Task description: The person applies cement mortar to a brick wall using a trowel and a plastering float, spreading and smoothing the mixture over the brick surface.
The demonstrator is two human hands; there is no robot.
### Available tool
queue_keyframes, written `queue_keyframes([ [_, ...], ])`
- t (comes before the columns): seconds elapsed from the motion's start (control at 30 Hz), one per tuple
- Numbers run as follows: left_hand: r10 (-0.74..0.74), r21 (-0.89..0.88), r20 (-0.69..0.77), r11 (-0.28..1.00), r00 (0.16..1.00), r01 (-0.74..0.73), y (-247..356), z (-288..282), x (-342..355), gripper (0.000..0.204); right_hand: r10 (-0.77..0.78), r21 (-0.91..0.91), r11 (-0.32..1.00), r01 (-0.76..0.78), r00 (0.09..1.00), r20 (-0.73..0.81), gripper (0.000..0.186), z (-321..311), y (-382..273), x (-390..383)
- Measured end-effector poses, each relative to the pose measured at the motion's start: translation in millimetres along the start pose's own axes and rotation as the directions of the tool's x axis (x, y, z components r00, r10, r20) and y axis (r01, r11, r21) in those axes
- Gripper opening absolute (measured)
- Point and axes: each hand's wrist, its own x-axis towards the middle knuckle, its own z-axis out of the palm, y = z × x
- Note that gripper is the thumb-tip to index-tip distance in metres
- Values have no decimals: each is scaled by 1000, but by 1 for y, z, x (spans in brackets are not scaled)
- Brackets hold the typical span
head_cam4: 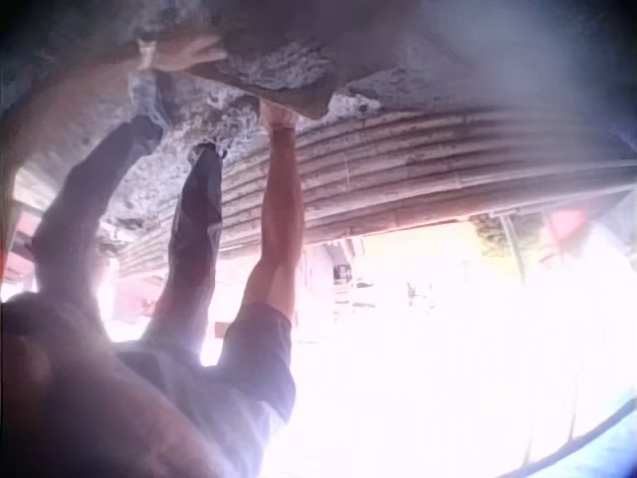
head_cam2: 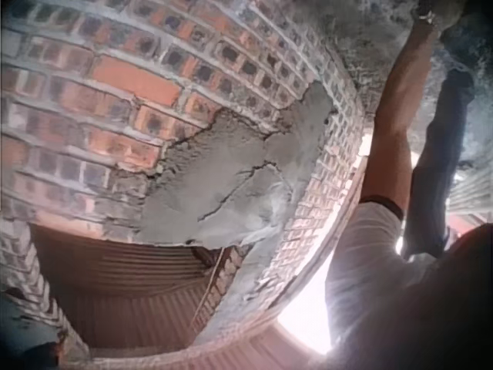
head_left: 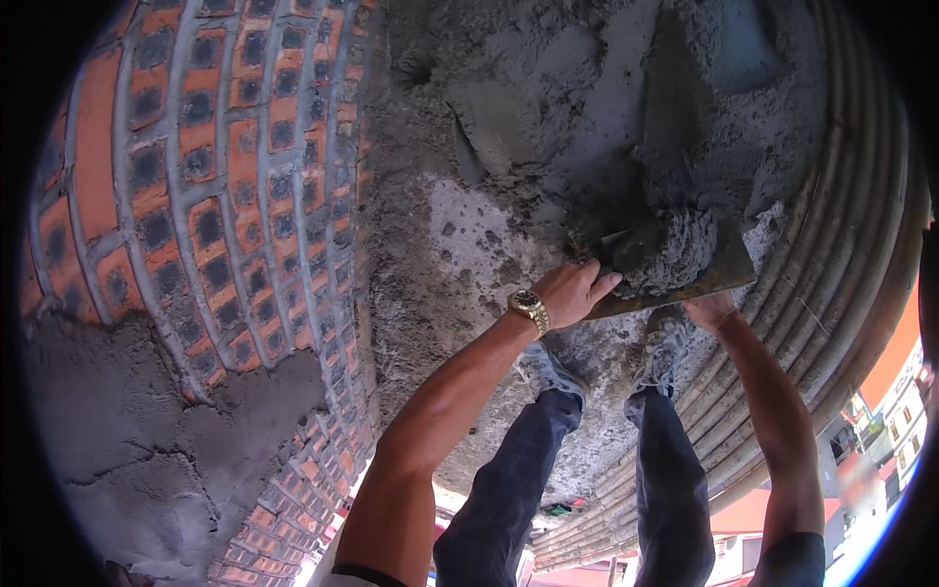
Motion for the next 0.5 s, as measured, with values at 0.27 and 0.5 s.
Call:
queue_keyframes([
  [0.27,-25,141,-163,989,986,49,196,-130,-161,58,-67,80,993,83,980,-185,38,-234,-51,-9],
  [0.5,-72,101,-502,985,862,142,369,-228,-452,57,-301,133,932,337,925,-230,37,-522,-228,8],
])
